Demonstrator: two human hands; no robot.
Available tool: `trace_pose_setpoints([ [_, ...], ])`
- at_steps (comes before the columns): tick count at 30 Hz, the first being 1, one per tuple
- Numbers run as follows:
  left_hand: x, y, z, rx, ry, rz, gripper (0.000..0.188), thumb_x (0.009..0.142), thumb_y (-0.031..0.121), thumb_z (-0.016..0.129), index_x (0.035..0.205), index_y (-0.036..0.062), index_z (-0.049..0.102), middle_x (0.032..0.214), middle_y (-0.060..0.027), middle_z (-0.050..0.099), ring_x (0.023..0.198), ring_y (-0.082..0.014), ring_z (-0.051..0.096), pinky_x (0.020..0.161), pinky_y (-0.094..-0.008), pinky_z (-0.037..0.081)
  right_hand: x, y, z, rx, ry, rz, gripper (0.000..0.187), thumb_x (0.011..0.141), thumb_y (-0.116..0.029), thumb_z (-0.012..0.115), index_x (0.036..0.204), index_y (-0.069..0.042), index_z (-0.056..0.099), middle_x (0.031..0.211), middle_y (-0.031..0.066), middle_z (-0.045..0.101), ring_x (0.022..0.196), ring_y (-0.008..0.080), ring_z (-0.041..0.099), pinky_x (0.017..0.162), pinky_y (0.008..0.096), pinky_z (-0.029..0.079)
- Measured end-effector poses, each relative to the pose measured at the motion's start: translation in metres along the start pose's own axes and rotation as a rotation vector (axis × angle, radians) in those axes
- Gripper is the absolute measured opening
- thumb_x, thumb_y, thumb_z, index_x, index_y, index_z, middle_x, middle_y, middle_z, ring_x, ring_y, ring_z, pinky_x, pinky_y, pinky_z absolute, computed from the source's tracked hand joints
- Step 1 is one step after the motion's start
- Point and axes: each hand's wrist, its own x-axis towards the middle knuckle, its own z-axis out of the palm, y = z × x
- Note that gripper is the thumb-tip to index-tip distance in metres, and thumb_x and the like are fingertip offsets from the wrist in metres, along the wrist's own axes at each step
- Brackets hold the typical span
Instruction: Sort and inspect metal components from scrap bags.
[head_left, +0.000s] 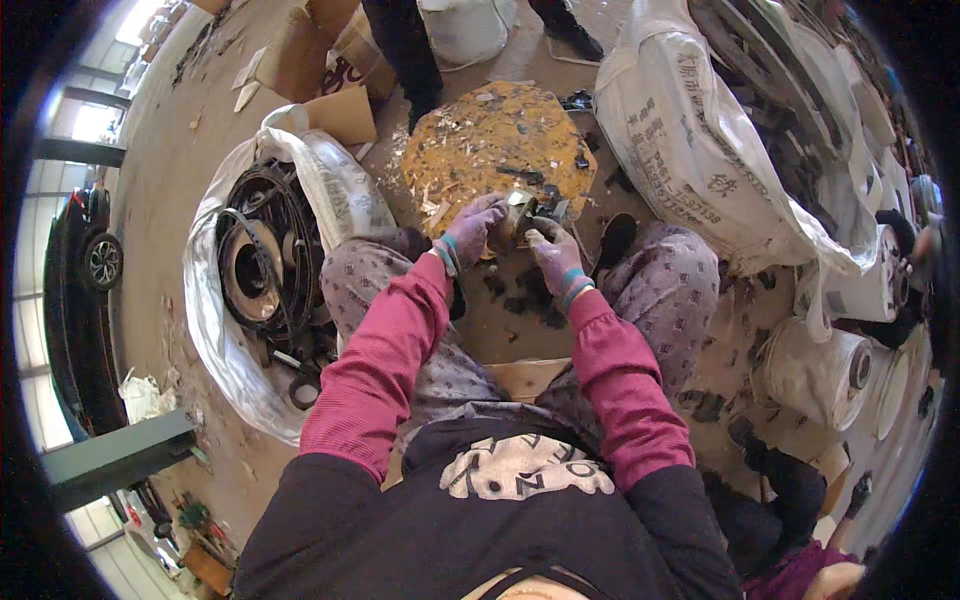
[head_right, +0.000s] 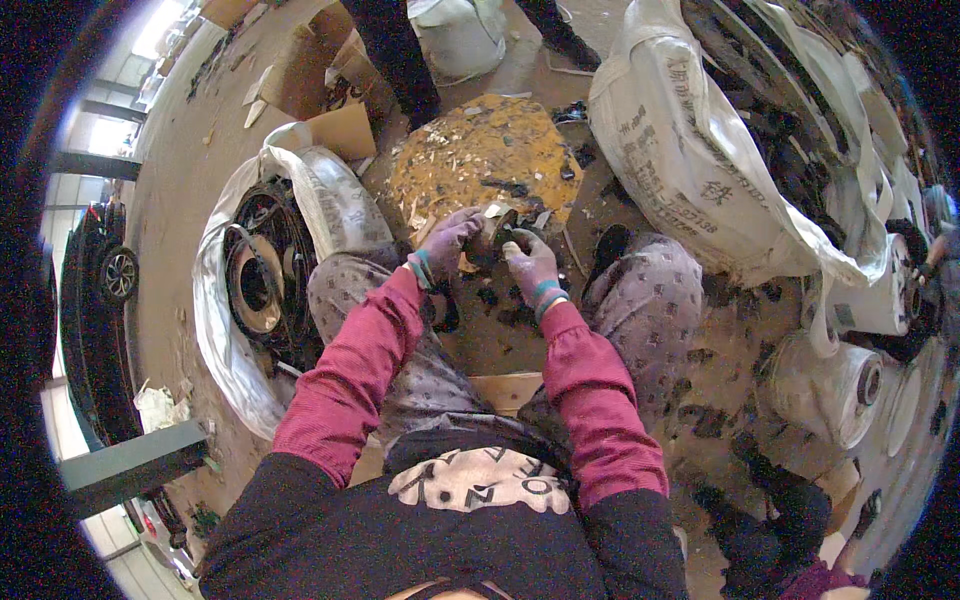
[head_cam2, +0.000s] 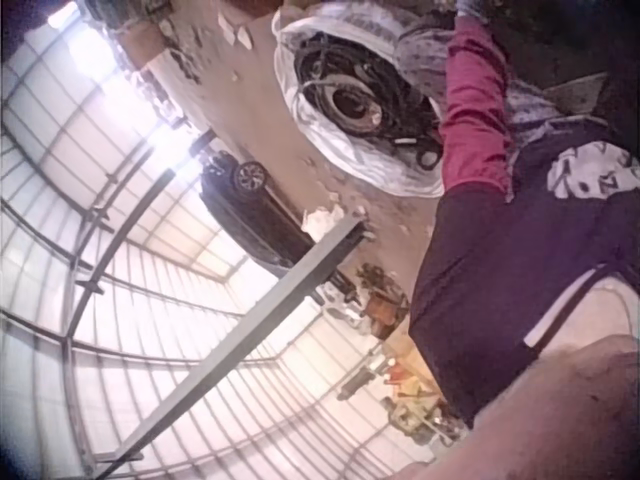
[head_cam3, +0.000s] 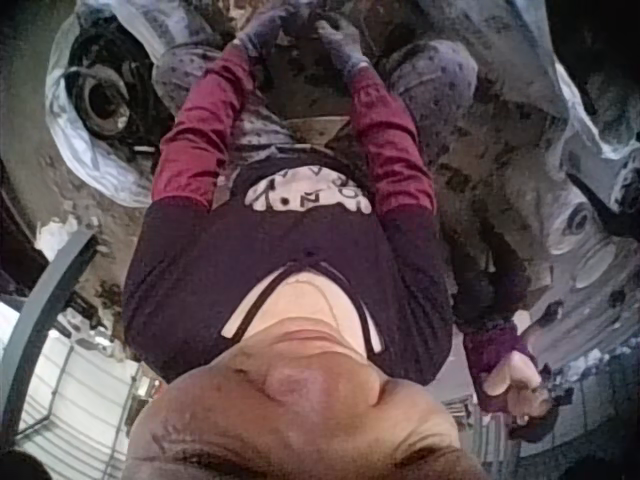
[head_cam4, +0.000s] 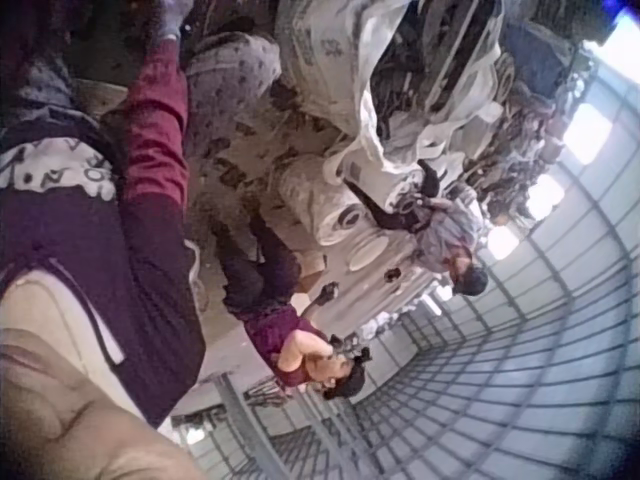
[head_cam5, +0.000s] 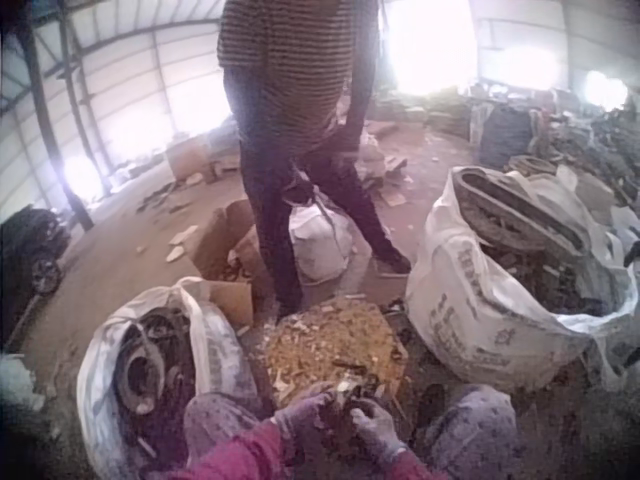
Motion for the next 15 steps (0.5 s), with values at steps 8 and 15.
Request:
trace_pose_setpoints([
  [8, 0.005, -0.018, -0.023, 0.019, -0.053, 0.012, 0.027, 0.09, 0.017, 0.048, 0.114, 0.0042, 0.051, 0.084, 0.0031, 0.055, 0.073, -0.0078, 0.051, 0.066, -0.023, 0.042, -0.04, -0.08, 0.021, 0.344, -0.162, 0.284, 0.028, 0.086, -0.011, 0.059, 0.114, -0.006, 0.058, 0.108, 0.0016, 0.061, 0.094, 0.0099, 0.057, 0.082, 0.0275, 0.047],
  [15, -0.019, 0.006, 0.021, 0.434, 0.136, 0.114, 0.033, 0.084, 0.007, 0.053, 0.117, 0.0026, 0.049, 0.094, 0.0002, 0.058, 0.084, -0.0087, 0.053, 0.077, -0.0231, 0.043, -0.001, -0.009, 0.025, 0.492, 0.054, 0.082, 0.022, 0.083, -0.012, 0.065, 0.102, -0.002, 0.062, 0.085, 0.0009, 0.063, 0.07, 0.0084, 0.055, 0.06, 0.022, 0.044],
])
